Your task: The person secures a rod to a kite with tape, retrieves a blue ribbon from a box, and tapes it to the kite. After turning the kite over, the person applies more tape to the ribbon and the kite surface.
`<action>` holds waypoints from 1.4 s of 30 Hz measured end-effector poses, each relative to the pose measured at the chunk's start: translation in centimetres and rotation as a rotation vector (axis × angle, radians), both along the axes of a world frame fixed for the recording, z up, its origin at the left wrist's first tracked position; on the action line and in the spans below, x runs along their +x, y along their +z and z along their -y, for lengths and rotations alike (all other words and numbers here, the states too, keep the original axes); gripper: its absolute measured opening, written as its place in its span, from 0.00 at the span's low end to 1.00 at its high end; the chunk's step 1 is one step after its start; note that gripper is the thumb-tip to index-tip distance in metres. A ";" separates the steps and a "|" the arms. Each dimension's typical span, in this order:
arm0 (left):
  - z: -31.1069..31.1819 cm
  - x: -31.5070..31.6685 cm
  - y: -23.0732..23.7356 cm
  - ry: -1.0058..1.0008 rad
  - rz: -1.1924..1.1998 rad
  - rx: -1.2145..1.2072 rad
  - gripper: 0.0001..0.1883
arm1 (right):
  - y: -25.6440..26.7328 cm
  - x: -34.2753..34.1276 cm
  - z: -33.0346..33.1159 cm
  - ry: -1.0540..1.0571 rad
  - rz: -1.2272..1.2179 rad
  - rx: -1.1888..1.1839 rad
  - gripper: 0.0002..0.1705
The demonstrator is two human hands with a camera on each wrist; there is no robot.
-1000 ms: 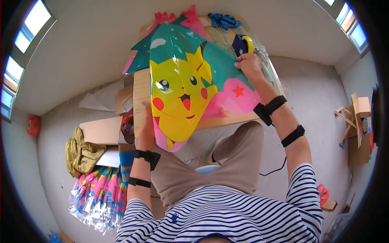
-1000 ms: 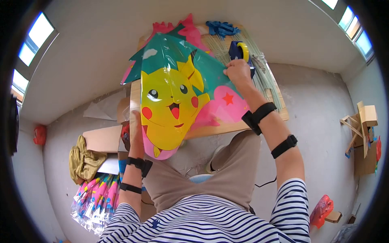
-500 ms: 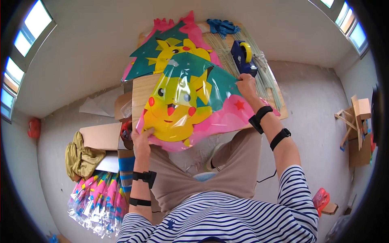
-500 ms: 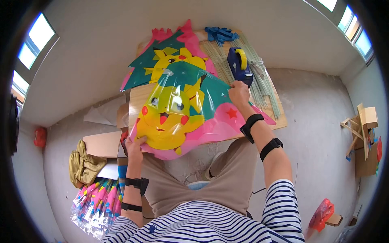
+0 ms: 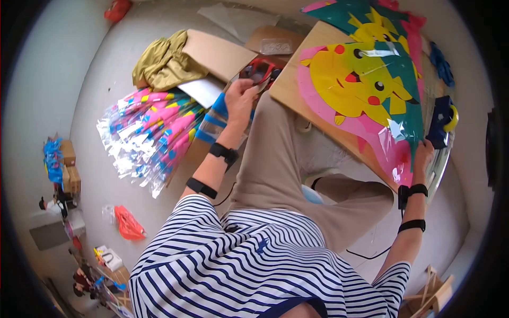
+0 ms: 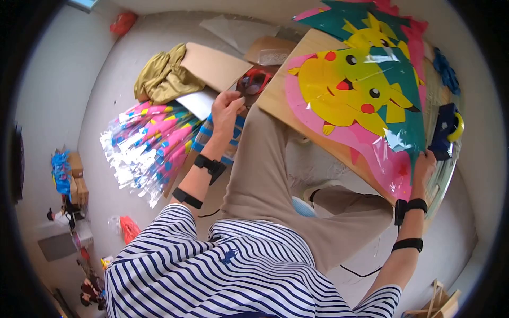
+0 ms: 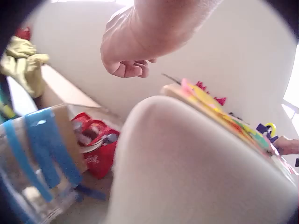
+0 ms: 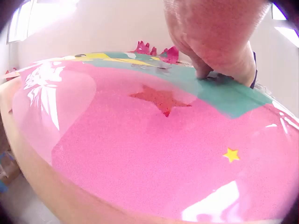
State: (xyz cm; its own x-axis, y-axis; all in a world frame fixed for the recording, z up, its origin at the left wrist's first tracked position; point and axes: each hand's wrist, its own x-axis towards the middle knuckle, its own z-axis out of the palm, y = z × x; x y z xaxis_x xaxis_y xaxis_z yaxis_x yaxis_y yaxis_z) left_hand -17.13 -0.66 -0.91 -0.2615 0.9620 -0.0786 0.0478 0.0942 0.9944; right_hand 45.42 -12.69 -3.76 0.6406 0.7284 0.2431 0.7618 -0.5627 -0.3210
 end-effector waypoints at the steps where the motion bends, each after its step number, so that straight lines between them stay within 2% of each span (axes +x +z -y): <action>1: 1.2 -2.4 -1.8 0.047 -0.024 -0.027 0.10 | -0.1 -0.1 0.0 0.002 -0.001 0.000 0.16; 4: 6.7 -9.3 -8.0 0.142 -0.056 -0.296 0.08 | 1.0 -2.0 0.0 -0.049 0.210 -0.069 0.17; 6: 10.7 -13.0 -13.1 0.296 0.047 -0.493 0.09 | 1.9 -3.2 0.3 -0.018 0.234 -0.029 0.18; 7: 11.4 -13.5 -13.6 0.373 0.131 -0.549 0.09 | 2.5 -3.7 0.4 -0.007 0.247 -0.008 0.18; 9: 12.7 -14.2 -14.7 0.527 0.301 -0.658 0.09 | 2.8 -4.9 0.8 0.046 0.079 -0.015 0.17; 11: 11.7 -14.1 -16.7 0.638 0.533 -0.622 0.10 | 2.3 -5.3 1.6 0.136 -0.045 0.012 0.16; 13: 9.7 -14.0 -19.0 0.716 0.769 -0.558 0.10 | 2.9 -7.3 2.2 0.111 -0.092 -0.015 0.14; 16: 5.7 -13.7 -22.6 0.769 0.955 -0.656 0.16 | 4.5 -9.9 3.7 0.104 -0.175 -0.005 0.14; 19: 2.6 -12.1 -22.7 1.015 0.887 -0.700 0.18 | 6.0 -11.9 5.4 0.078 -0.167 -0.032 0.14; 20: 2.4 -11.1 -19.1 1.035 0.840 -0.702 0.18 | 6.4 -12.2 6.0 0.076 -0.142 -0.064 0.14; 23: 1.6 -11.3 -20.4 0.992 0.733 -0.693 0.16 | 7.0 -12.8 7.4 0.035 -0.144 -0.129 0.14; 27: 3.2 -11.6 -19.3 0.592 0.632 -0.793 0.11 | 6.5 -12.9 8.6 0.032 -0.180 -0.133 0.13; 28: 3.8 -11.5 -17.0 0.553 0.467 -0.677 0.07 | 6.6 -13.0 8.6 0.035 -0.185 -0.137 0.13; 31: 4.1 -15.5 -16.0 0.469 -0.388 -0.167 0.09 | 7.2 -13.7 8.5 0.048 -0.191 -0.160 0.13; 33: 3.2 -18.5 -13.7 0.387 -0.680 -0.262 0.15 | 7.5 -14.4 8.2 0.057 -0.180 -0.168 0.12; 34: 2.7 -19.9 -14.4 0.338 -0.825 -0.264 0.19 | 6.9 -14.0 8.2 0.075 -0.205 -0.151 0.12; 37: 1.6 -21.3 -15.7 0.116 -0.890 -0.358 0.20 | 5.0 -13.3 7.7 0.117 -0.264 -0.079 0.12; 38: 1.3 -21.3 -15.9 0.086 -0.835 -0.419 0.17 | 4.5 -13.2 7.4 0.124 -0.277 -0.049 0.12; 42: 1.4 -22.4 -16.2 0.164 -0.658 -0.377 0.11 | 5.7 -14.1 7.4 0.144 -0.249 -0.045 0.12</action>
